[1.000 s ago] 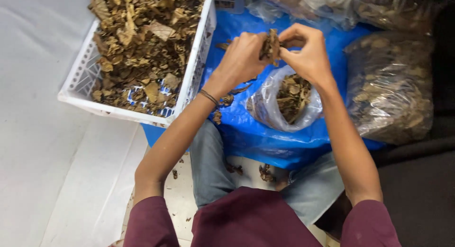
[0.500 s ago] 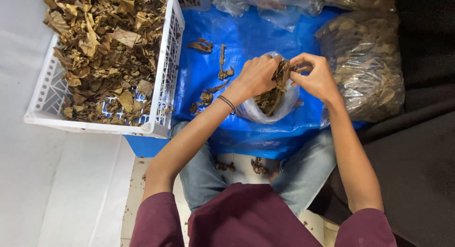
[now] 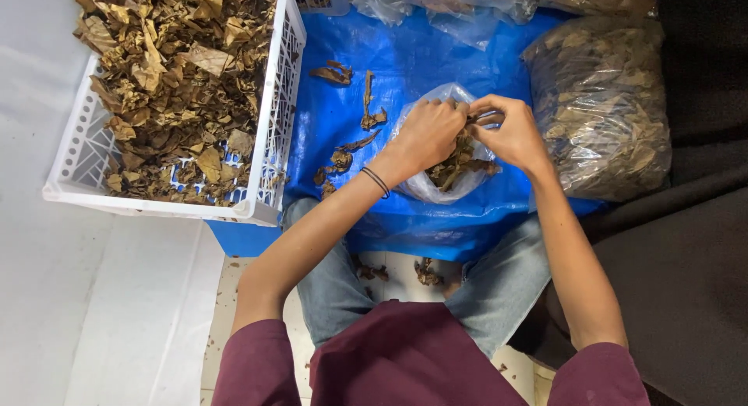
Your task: Sorting and transferring dried leaves from a plastic crate into a clear plastic bag.
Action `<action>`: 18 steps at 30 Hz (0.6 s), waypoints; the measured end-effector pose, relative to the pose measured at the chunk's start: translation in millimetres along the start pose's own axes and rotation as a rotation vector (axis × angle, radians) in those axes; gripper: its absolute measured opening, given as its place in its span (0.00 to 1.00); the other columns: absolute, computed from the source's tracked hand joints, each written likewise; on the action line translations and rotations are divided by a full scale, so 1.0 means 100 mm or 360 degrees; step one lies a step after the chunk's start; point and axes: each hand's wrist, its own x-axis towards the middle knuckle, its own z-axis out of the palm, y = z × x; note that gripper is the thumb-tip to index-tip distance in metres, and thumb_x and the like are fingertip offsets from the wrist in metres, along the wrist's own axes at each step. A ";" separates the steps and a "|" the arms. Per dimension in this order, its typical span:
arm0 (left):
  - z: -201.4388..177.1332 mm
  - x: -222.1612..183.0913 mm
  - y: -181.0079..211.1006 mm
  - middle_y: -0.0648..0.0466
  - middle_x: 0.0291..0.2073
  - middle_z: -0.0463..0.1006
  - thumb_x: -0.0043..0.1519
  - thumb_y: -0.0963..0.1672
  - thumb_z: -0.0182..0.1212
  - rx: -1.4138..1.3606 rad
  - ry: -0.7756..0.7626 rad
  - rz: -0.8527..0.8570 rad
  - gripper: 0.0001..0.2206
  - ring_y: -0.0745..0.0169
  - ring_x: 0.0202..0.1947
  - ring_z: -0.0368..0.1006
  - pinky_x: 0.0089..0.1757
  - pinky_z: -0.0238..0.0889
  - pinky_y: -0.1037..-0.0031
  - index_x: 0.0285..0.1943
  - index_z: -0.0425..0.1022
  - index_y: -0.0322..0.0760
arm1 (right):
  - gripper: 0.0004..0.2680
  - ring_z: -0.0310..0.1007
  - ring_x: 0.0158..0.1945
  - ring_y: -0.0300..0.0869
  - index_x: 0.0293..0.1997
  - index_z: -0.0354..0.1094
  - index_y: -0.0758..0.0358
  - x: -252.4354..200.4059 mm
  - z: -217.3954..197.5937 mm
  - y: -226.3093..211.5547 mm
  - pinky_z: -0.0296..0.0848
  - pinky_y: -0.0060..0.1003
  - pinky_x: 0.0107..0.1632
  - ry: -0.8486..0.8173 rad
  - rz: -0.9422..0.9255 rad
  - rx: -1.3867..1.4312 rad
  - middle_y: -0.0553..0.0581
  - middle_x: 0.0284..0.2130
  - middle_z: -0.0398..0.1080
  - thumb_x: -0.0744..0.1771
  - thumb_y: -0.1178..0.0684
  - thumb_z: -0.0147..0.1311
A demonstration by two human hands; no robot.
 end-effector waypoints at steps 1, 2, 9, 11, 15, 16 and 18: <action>0.04 -0.01 0.01 0.38 0.45 0.81 0.56 0.44 0.73 -0.0001 0.0000 0.0000 0.23 0.40 0.42 0.82 0.43 0.76 0.53 0.58 0.73 0.28 | 0.11 0.78 0.47 0.61 0.52 0.74 0.67 -0.01 0.00 -0.01 0.81 0.56 0.41 0.0000 0.0001 0.0000 0.72 0.42 0.74 0.65 0.67 0.61; 0.08 -0.01 0.02 0.39 0.43 0.81 0.57 0.43 0.71 0.0052 0.0023 0.0020 0.21 0.41 0.41 0.82 0.43 0.76 0.56 0.57 0.73 0.27 | 0.11 0.77 0.49 0.62 0.52 0.74 0.67 -0.02 0.00 -0.03 0.81 0.56 0.43 -0.0024 -0.0007 -0.0016 0.73 0.43 0.74 0.65 0.68 0.60; 0.31 -0.12 0.17 0.43 0.31 0.82 0.51 0.40 0.72 0.0302 0.0083 0.0089 0.11 0.44 0.34 0.81 0.43 0.74 0.58 0.41 0.79 0.31 | 0.11 0.72 0.54 0.72 0.52 0.73 0.75 -0.15 -0.10 -0.31 0.78 0.63 0.49 -0.0104 -0.0048 -0.0146 0.79 0.45 0.74 0.66 0.73 0.53; 0.45 -0.14 0.17 0.41 0.31 0.82 0.51 0.40 0.71 0.0233 0.0107 0.0087 0.10 0.42 0.34 0.81 0.43 0.74 0.56 0.40 0.79 0.30 | 0.09 0.76 0.48 0.60 0.50 0.75 0.66 -0.13 -0.15 -0.03 0.78 0.53 0.44 0.0064 -0.0071 -0.0247 0.68 0.41 0.76 0.67 0.67 0.58; 0.14 -0.23 0.25 0.38 0.35 0.81 0.54 0.41 0.70 0.0193 0.0247 0.0026 0.12 0.41 0.38 0.81 0.46 0.73 0.57 0.45 0.80 0.27 | 0.08 0.74 0.31 0.42 0.47 0.76 0.55 -0.19 -0.29 0.44 0.73 0.37 0.33 0.0451 0.0098 -0.0520 0.58 0.30 0.75 0.70 0.46 0.66; 0.18 -0.23 0.29 0.38 0.35 0.81 0.54 0.41 0.70 0.0192 0.0244 0.0029 0.12 0.41 0.38 0.81 0.46 0.73 0.57 0.45 0.80 0.27 | 0.08 0.74 0.31 0.42 0.47 0.76 0.55 -0.22 -0.28 0.40 0.73 0.37 0.33 0.0453 0.0102 -0.0519 0.58 0.30 0.75 0.70 0.46 0.66; 0.25 -0.23 0.36 0.36 0.45 0.79 0.57 0.43 0.69 -0.0001 0.0265 -0.0043 0.19 0.35 0.50 0.78 0.54 0.69 0.51 0.54 0.75 0.24 | 0.17 0.71 0.20 0.45 0.49 0.70 0.75 -0.28 -0.26 0.30 0.69 0.36 0.20 0.0011 0.0522 -0.0179 0.73 0.28 0.74 0.71 0.44 0.57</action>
